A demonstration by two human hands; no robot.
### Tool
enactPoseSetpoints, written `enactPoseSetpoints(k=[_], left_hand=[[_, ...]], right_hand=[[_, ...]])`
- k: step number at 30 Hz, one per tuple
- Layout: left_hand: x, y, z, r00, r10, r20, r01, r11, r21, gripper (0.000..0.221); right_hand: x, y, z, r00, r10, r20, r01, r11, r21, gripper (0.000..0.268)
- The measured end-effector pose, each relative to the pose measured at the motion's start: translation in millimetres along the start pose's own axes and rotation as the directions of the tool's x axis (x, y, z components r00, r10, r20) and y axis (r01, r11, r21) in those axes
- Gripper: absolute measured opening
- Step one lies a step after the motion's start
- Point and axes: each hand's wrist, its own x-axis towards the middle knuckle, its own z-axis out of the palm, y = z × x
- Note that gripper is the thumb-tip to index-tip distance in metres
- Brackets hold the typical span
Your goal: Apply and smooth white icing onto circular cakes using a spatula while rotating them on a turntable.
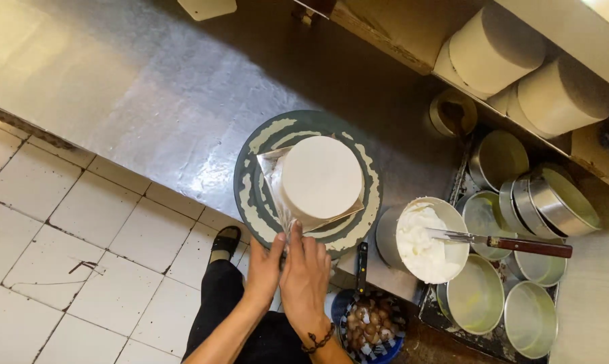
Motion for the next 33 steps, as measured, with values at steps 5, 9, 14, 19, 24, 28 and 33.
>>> enactPoseSetpoints(k=[5,9,14,19,24,28,33], left_hand=[[-11.7,-14.4,-11.2,0.965,-0.218,0.145,0.233,0.968,-0.092,0.057],[-6.6,-12.2,-43.2,0.895,-0.353,0.274,0.275,0.919,0.283,0.086],[31.9,54.0,-57.6,0.998,-0.056,-0.007,0.056,0.988,0.142,0.069],[49.6,47.2,-48.6,0.997,0.042,0.069,-0.055,0.978,0.2,0.057],[34.3,24.8,-35.0,0.991,-0.001,0.132,-0.002,1.0,0.026,0.055],[16.0,20.1,-19.9,0.996,-0.041,0.082,0.044,0.999,-0.026,0.05],[3.0,7.4,-4.8,0.997,-0.056,0.049,0.06,0.994,-0.089,0.044]], right_hand=[[-5.3,38.9,3.3,0.989,-0.026,0.146,0.002,0.987,0.158,0.047],[-6.4,66.2,-19.2,0.95,0.169,0.261,-0.284,0.813,0.509,0.045],[4.4,71.5,-21.4,0.972,0.217,0.09,-0.235,0.897,0.375,0.042],[6.6,48.4,-21.1,0.987,0.011,-0.162,-0.022,0.997,-0.068,0.045],[-0.5,39.7,-8.6,0.995,0.046,-0.09,-0.054,0.994,-0.09,0.048],[1.5,24.4,-12.7,0.999,0.043,0.004,-0.043,0.999,-0.027,0.05],[3.1,10.5,-8.8,1.0,-0.009,-0.017,0.009,1.0,-0.013,0.048]])
